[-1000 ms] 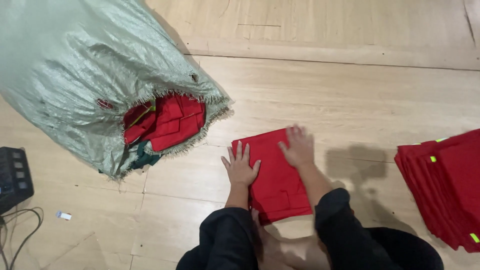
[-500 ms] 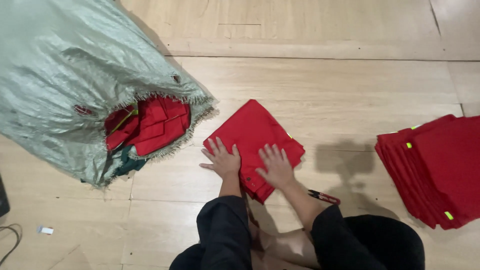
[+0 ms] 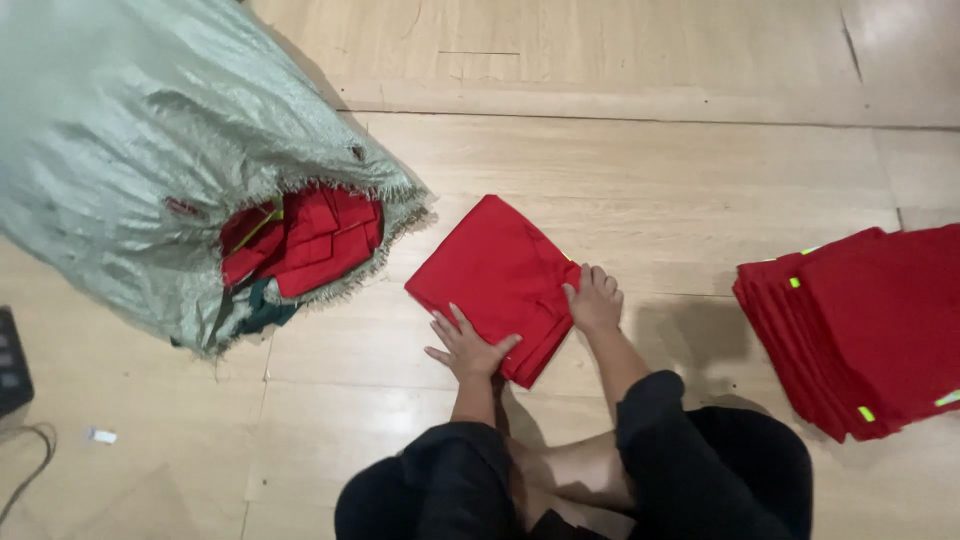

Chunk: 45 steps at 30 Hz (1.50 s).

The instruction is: Trimming loose threads with snips and folding red reflective safety trousers into a stack

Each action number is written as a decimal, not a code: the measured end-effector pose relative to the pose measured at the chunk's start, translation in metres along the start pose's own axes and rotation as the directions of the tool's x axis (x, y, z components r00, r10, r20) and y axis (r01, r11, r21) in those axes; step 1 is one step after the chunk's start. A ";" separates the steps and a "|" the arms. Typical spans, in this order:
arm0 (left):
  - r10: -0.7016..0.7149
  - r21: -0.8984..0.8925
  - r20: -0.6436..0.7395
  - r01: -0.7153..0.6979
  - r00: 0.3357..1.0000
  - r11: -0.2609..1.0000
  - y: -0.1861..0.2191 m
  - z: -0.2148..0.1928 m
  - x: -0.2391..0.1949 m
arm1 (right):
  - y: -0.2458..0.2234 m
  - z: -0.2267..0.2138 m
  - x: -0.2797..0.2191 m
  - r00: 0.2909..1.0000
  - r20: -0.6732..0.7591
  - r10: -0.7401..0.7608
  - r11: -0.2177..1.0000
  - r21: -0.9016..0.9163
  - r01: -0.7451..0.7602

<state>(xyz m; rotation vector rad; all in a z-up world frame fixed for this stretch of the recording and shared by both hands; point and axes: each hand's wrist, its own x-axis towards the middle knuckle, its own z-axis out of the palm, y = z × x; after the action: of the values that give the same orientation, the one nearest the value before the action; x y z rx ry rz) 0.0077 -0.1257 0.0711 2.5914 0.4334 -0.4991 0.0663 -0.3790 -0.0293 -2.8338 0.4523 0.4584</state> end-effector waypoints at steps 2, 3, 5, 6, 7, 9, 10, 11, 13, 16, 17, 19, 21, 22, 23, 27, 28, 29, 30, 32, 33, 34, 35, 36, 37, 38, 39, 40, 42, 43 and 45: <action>-0.046 -0.004 0.147 0.047 0.988 0.999 0.001 -0.007 -0.023 | 0.002 0.011 -0.002 0.998 -0.045 0.050 0.997 0.061 -0.047; -0.052 -0.010 0.145 0.054 0.988 0.998 -0.003 -0.008 -0.026 | 0.008 0.015 0.002 0.998 -0.043 0.042 0.998 0.056 -0.040; -0.020 -0.347 0.145 0.070 0.989 0.935 -0.015 -0.013 -0.030 | 0.014 0.027 0.007 0.989 0.053 0.135 0.929 0.341 -0.145; -0.027 -0.344 0.145 0.076 0.989 0.936 -0.042 0.024 -0.008 | 0.006 0.027 -0.009 0.990 0.059 0.131 0.929 0.342 -0.143; -0.168 -0.442 -0.003 0.149 0.986 0.885 -0.061 0.060 0.013 | -0.002 0.026 -0.025 0.983 -0.082 0.162 0.796 0.599 -0.081; -0.317 -0.549 -0.144 0.191 0.937 0.814 -0.062 0.092 0.031 | -0.024 0.019 -0.059 0.951 -0.212 0.223 0.603 0.797 0.036; -0.253 -0.545 -0.004 0.210 0.967 0.812 -0.058 0.093 0.019 | -0.035 0.016 -0.084 0.923 -0.055 0.381 0.376 0.921 -0.100; -0.183 -0.538 0.137 0.229 0.973 0.811 -0.054 0.094 0.006 | -0.045 0.012 -0.109 0.863 0.133 0.488 0.110 0.971 -0.213; -0.125 -0.473 0.165 0.190 0.978 0.861 -0.068 0.103 0.036 | -0.040 0.044 -0.118 0.888 0.228 0.398 -0.151 0.972 -0.182; -0.078 -0.366 0.235 0.163 0.969 0.916 -0.067 0.092 0.018 | -0.004 0.105 -0.117 0.900 0.344 0.268 -0.440 0.875 -0.203; -0.076 -0.341 0.243 0.158 0.967 0.927 -0.059 0.080 0.009 | 0.009 0.122 -0.107 0.899 0.370 0.233 -0.482 0.847 -0.224; -0.054 -0.313 0.260 0.137 0.964 0.940 -0.049 0.070 -0.011 | 0.005 0.097 -0.113 0.913 0.334 0.233 -0.375 0.897 -0.232; -0.033 -0.285 0.268 0.112 0.963 0.952 -0.048 0.071 -0.003 | 0.000 0.089 -0.099 0.929 0.296 0.223 -0.267 0.935 -0.234; -0.042 -0.298 0.253 0.119 0.966 0.947 -0.055 0.082 0.007 | 0.003 0.098 -0.090 0.927 0.270 0.259 -0.229 0.950 -0.213; -0.052 -0.311 0.239 0.127 0.970 0.942 -0.063 0.093 0.018 | 0.006 0.107 -0.081 0.925 0.243 0.294 -0.190 0.963 -0.192; -0.045 -0.269 0.260 0.117 0.965 0.956 -0.054 0.077 0.007 | 0.003 0.121 -0.064 0.911 0.224 0.346 -0.138 0.973 -0.187; -0.067 -0.295 0.278 0.152 0.958 0.943 -0.046 0.065 -0.002 | 0.004 0.131 -0.055 0.909 0.214 0.357 -0.103 0.976 -0.190; -0.088 -0.321 0.296 0.186 0.951 0.928 -0.038 0.053 -0.013 | 0.004 0.139 -0.046 0.907 0.204 0.368 -0.069 0.979 -0.192; -0.089 -0.318 0.297 0.187 0.951 0.930 -0.039 0.055 -0.009 | 0.007 0.148 -0.039 0.906 0.207 0.369 -0.072 0.978 -0.194; -0.092 -0.385 0.317 0.217 0.944 0.897 -0.040 0.060 -0.005 | 0.017 0.166 -0.026 0.877 0.204 0.435 -0.110 0.979 -0.173; -0.092 -0.382 0.321 0.217 0.943 0.898 -0.039 0.067 -0.003 | 0.014 0.166 -0.038 0.874 0.207 0.439 -0.112 0.978 -0.175; -0.100 -0.457 0.334 0.254 0.937 0.852 -0.034 0.072 0.003 | 0.011 0.162 -0.044 0.852 0.145 0.503 -0.030 0.988 -0.151; -0.106 -0.528 0.348 0.288 0.932 0.799 -0.029 0.077 0.007 | 0.008 0.158 -0.051 0.825 0.079 0.560 0.053 0.990 -0.131; -0.094 -0.527 0.347 0.277 0.933 0.803 -0.032 0.081 0.016 | -0.009 0.121 -0.076 0.820 0.073 0.568 0.048 0.991 -0.122; -0.089 -0.559 0.305 0.254 0.948 0.789 -0.033 0.086 0.025 | -0.026 0.085 -0.101 0.857 0.154 0.492 -0.045 0.987 -0.152; -0.079 -0.584 0.266 0.226 0.961 0.780 -0.034 0.093 0.033 | -0.042 0.050 -0.128 0.881 0.228 0.414 -0.140 0.973 -0.185; -0.060 -0.577 0.270 0.212 0.961 0.789 -0.026 0.095 0.031 | -0.053 0.027 -0.134 0.875 0.223 0.430 -0.153 0.973 -0.173; -0.100 -0.672 0.235 0.236 0.967 0.701 -0.018 0.098 0.027 | -0.062 0.004 -0.141 0.898 0.335 0.286 -0.281 0.925 -0.256; -0.118 -0.748 0.216 0.242 0.969 0.618 0.000 0.101 0.015 | -0.064 -0.012 -0.143 0.900 0.410 0.146 -0.410 0.853 -0.323; -0.126 -0.782 0.207 0.242 0.970 0.575 0.009 0.101 0.007 | -0.058 -0.005 -0.138 0.893 0.431 0.132 -0.448 0.830 -0.334; -0.117 -0.812 0.205 0.236 0.972 0.535 0.016 0.095 -0.009 | -0.049 0.003 -0.133 0.888 0.440 0.132 -0.492 0.807 -0.327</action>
<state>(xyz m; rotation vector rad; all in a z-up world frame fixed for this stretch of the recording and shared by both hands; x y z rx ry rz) -0.0200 -0.1886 0.0022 1.5682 0.6938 -0.3807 -0.0380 -0.2975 0.0214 -0.7243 0.8946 0.0707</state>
